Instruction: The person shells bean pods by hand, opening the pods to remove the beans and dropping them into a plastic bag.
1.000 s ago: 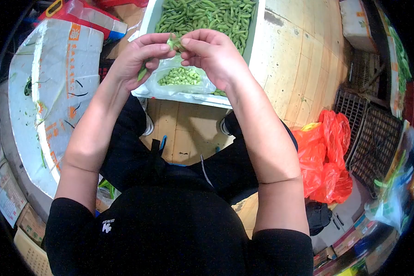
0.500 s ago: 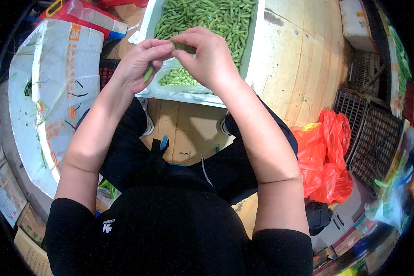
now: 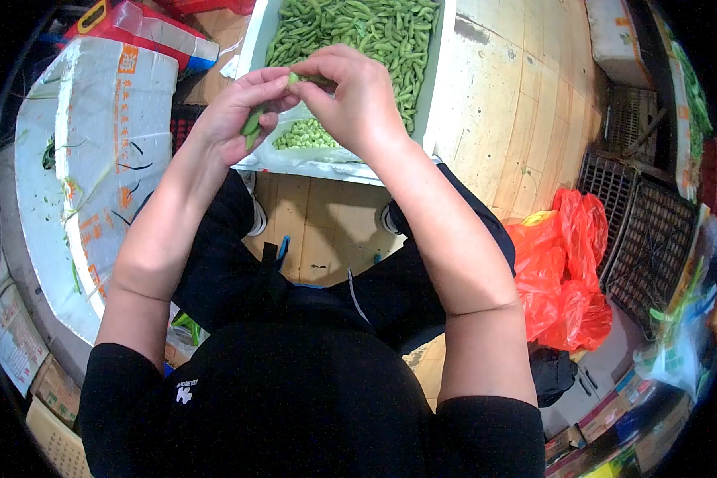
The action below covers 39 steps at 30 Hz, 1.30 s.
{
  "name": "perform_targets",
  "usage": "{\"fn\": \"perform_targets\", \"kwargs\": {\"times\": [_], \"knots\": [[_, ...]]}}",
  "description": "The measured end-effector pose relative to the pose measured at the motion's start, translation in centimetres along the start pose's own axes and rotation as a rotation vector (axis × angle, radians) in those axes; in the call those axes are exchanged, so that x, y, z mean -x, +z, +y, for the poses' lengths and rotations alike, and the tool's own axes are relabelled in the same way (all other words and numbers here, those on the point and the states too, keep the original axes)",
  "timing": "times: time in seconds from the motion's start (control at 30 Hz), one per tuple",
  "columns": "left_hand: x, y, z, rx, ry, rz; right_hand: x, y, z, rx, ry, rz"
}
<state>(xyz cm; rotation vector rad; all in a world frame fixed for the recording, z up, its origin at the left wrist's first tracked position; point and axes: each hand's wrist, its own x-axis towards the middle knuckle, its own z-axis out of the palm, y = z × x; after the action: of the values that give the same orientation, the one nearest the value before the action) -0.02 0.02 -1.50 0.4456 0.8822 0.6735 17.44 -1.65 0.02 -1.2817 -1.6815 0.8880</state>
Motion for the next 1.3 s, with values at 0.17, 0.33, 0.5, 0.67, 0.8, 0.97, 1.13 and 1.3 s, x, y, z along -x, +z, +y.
{"fn": "perform_targets", "kwargs": {"times": [0.17,0.33,0.5,0.67,0.8,0.97,1.13,1.3], "knots": [[0.0,0.0,-0.1,0.077,-0.004,-0.003,0.1,0.3,-0.2,-0.018,-0.133,-0.003],[0.1,0.2,0.1,0.042,0.050,0.091,0.2,0.8,0.7,-0.117,-0.051,0.002],[-0.2,-1.3,-0.2,0.152,0.091,0.261,0.0,-0.1,0.1,-0.438,0.181,-0.028],[0.2,-3.5,0.8,0.302,0.105,0.199,1.1,0.5,1.3,0.139,0.091,-0.326],[0.6,-3.6,0.8,0.256,0.129,0.188,2.7,2.3,3.4,0.377,-0.008,-0.443],[1.1,-2.9,0.9,0.210,0.120,0.190,2.9,2.8,4.1,0.454,-0.049,-0.528],[1.2,-3.4,1.3,0.277,0.116,0.165,1.5,1.9,2.3,0.451,0.081,-0.457],[4.9,-4.8,6.3,0.595,0.206,-0.026,0.2,0.5,0.1,0.527,0.098,-0.436]]}}
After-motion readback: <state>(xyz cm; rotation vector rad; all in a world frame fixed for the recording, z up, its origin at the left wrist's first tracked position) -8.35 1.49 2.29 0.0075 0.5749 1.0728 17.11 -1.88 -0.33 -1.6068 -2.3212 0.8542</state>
